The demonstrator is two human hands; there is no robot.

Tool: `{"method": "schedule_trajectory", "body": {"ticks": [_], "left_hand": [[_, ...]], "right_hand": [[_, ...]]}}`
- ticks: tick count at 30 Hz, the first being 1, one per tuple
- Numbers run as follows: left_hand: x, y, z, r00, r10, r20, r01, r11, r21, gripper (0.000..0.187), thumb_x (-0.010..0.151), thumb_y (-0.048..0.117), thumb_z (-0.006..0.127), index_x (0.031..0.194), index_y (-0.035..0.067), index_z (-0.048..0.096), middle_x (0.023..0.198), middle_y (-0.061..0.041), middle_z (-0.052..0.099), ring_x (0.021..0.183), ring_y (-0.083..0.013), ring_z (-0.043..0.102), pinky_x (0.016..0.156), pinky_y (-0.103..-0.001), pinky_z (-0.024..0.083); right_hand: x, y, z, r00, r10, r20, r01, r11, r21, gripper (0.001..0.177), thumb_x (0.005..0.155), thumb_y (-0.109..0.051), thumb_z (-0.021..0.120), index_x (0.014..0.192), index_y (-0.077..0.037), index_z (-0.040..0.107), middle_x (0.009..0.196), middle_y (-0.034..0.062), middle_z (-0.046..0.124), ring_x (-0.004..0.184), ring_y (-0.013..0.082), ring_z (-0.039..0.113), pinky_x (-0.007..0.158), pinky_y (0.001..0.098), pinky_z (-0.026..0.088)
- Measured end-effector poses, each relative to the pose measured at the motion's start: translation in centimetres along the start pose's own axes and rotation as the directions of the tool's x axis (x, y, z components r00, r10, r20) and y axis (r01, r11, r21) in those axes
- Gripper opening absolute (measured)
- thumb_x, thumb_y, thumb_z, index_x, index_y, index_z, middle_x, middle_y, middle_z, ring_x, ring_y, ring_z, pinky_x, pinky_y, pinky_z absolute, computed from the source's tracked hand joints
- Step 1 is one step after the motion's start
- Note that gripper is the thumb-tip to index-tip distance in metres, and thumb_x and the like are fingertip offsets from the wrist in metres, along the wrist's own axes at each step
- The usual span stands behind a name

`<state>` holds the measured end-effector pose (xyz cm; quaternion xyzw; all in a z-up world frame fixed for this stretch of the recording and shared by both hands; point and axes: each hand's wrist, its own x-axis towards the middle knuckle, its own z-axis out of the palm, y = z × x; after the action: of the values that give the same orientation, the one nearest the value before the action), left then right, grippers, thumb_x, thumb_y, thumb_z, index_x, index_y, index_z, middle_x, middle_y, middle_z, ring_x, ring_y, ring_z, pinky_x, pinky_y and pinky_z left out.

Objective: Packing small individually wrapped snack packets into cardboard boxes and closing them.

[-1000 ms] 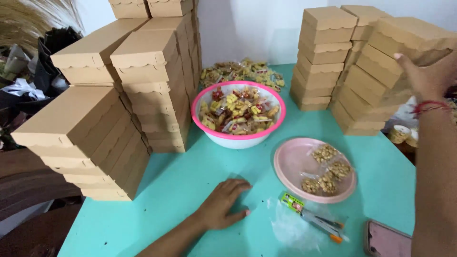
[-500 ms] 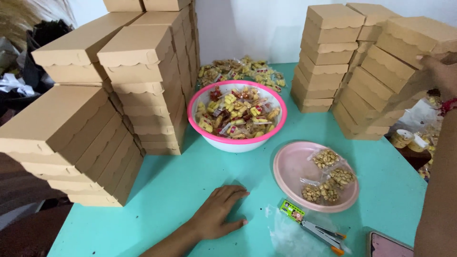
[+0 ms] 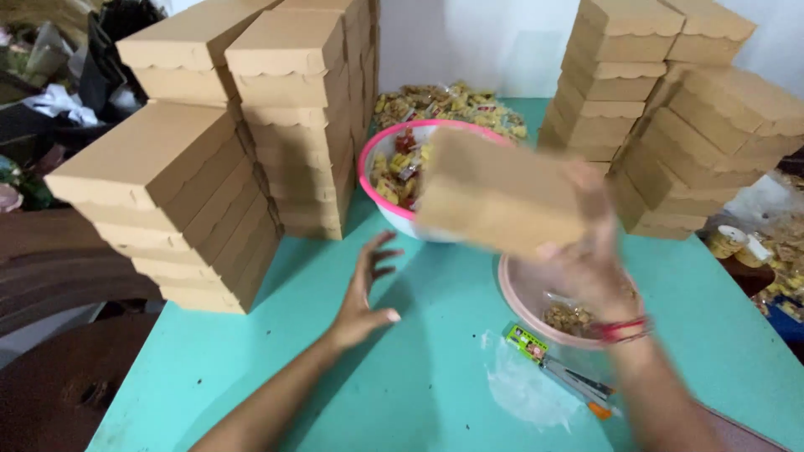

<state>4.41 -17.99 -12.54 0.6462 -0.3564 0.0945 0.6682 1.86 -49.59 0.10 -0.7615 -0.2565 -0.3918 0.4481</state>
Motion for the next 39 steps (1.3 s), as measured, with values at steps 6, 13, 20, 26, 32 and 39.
{"method": "schedule_trajectory", "body": {"ticks": [6, 13, 20, 26, 32, 39], "left_hand": [[0.3, -0.8, -1.7, 0.996, -0.089, -0.030, 0.082, 0.983, -0.167, 0.133, 0.061, 0.058, 0.087, 0.162, 0.011, 0.014, 0.168, -0.017, 0.015, 0.154, -0.0376, 0.016, 0.123, -0.056, 0.020], [0.8, -1.0, -2.2, 0.978, -0.205, -0.041, 0.187, 0.944, -0.271, 0.115, 0.068, 0.033, 0.086, 0.161, 0.012, 0.023, 0.158, -0.018, 0.033, 0.147, -0.0342, 0.032, 0.118, -0.053, 0.033], [0.9, -1.5, -5.0, 0.974, -0.172, 0.151, 0.213, 0.919, -0.331, 0.124, 0.055, 0.024, 0.094, 0.161, 0.012, 0.032, 0.148, -0.017, 0.045, 0.138, -0.0292, 0.043, 0.114, -0.052, 0.036], [1.3, 2.0, -6.3, 0.941, -0.097, 0.325, 0.260, 0.822, -0.506, 0.126, 0.045, 0.026, 0.087, 0.158, 0.002, 0.037, 0.148, -0.019, 0.052, 0.135, -0.0282, 0.050, 0.114, -0.049, 0.038], [1.4, 3.8, -7.0, 0.935, -0.065, 0.349, 0.257, 0.802, -0.539, 0.135, 0.041, 0.031, 0.088, 0.160, 0.000, 0.031, 0.144, -0.022, 0.056, 0.129, -0.0285, 0.055, 0.109, -0.047, 0.042], [1.9, 4.4, -7.2, 0.931, -0.019, 0.364, 0.213, 0.838, -0.503, 0.139, 0.037, 0.032, 0.089, 0.158, -0.002, 0.030, 0.138, -0.023, 0.059, 0.125, -0.0284, 0.056, 0.107, -0.046, 0.045]], "right_hand": [[-6.8, 1.8, 6.5, 0.891, 0.341, 0.300, -0.449, 0.764, 0.464, 0.115, 0.055, -0.018, 0.088, 0.155, -0.010, 0.032, 0.148, 0.0139, 0.043, 0.138, 0.0299, 0.042, 0.106, 0.0491, 0.051], [-6.6, -0.4, 5.8, 0.884, 0.235, 0.404, -0.370, 0.880, 0.298, 0.094, 0.062, -0.034, 0.086, 0.139, 0.002, 0.046, 0.150, 0.0305, 0.027, 0.142, 0.0626, 0.018, 0.105, 0.0863, 0.017], [-8.9, 6.1, 4.3, 0.891, 0.271, 0.364, -0.412, 0.817, 0.402, 0.089, 0.068, -0.052, 0.080, 0.137, -0.001, 0.058, 0.135, 0.0185, 0.055, 0.124, 0.0279, 0.056, 0.110, 0.0504, 0.042], [-9.0, 7.8, 3.5, 0.915, 0.389, 0.109, -0.362, 0.669, 0.649, 0.059, 0.092, -0.046, 0.063, 0.138, -0.011, 0.054, 0.126, 0.0047, 0.065, 0.109, 0.0110, 0.061, 0.099, 0.0338, 0.055], [-7.6, 5.3, 3.2, 0.939, 0.318, 0.133, -0.344, 0.832, 0.436, 0.054, 0.093, -0.021, 0.066, 0.141, -0.004, 0.048, 0.109, 0.0139, 0.063, 0.093, 0.0172, 0.062, 0.084, 0.0320, 0.052], [-9.9, 7.9, 4.0, 0.898, 0.336, 0.284, -0.418, 0.854, 0.310, 0.035, 0.105, -0.024, 0.050, 0.127, -0.002, 0.066, 0.113, 0.0128, 0.069, 0.111, 0.0187, 0.059, 0.101, 0.0400, 0.047]]}}
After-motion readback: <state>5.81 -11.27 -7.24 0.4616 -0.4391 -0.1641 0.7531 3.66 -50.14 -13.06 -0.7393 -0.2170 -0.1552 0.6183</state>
